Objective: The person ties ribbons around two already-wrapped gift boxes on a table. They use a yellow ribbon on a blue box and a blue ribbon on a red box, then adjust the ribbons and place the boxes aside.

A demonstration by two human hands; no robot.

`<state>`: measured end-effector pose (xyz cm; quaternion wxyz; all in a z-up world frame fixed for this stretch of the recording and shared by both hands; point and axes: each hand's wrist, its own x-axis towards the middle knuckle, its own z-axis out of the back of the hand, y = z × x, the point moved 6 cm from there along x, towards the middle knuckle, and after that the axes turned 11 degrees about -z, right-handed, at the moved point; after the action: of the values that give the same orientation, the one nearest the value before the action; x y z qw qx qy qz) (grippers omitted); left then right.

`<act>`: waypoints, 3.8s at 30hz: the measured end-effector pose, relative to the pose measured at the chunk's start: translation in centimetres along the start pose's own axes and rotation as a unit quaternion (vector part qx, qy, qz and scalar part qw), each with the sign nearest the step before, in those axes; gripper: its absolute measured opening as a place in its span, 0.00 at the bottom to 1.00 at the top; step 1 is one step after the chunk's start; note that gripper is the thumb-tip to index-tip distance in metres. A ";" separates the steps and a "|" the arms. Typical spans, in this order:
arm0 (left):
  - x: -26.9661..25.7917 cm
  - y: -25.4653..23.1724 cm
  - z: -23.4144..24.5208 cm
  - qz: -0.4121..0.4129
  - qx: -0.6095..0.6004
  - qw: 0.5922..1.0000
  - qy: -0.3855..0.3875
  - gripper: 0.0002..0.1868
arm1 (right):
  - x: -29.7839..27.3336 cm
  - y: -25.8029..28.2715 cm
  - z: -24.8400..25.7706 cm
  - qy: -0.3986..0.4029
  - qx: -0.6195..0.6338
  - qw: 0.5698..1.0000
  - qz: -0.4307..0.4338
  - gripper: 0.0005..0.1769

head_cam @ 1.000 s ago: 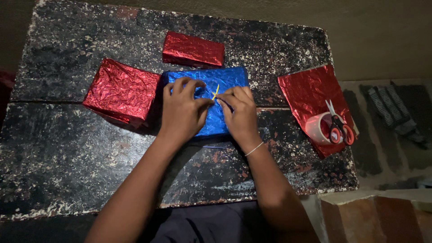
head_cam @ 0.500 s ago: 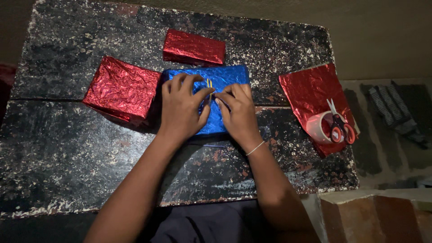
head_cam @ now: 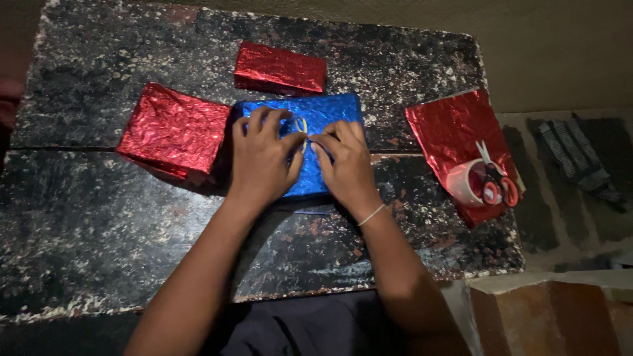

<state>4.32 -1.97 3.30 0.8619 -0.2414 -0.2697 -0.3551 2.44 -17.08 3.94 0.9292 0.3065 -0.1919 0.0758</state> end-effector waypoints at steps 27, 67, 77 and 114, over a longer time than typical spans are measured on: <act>-3.5 3.4 -2.1 -0.027 0.021 0.998 0.058 0.13 | -19.9 -14.8 15.6 -0.121 -0.084 0.944 -0.294 0.12; -0.6 1.1 -0.6 0.014 -0.026 0.999 0.016 0.11 | -10.2 -12.2 9.9 -0.053 0.399 0.839 -0.365 0.04; -0.2 1.1 -0.6 0.055 -0.071 0.996 -0.006 0.11 | 2.4 -1.7 3.1 0.040 0.129 0.991 -0.025 0.03; -0.8 2.6 -1.7 0.101 -0.135 0.985 -0.038 0.10 | 2.2 0.4 -0.5 0.037 0.004 0.999 0.038 0.05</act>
<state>6.32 -0.98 0.92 0.8418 -0.3952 -0.2259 -0.2900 4.47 -16.42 4.63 0.9309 0.2995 -0.1685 0.1236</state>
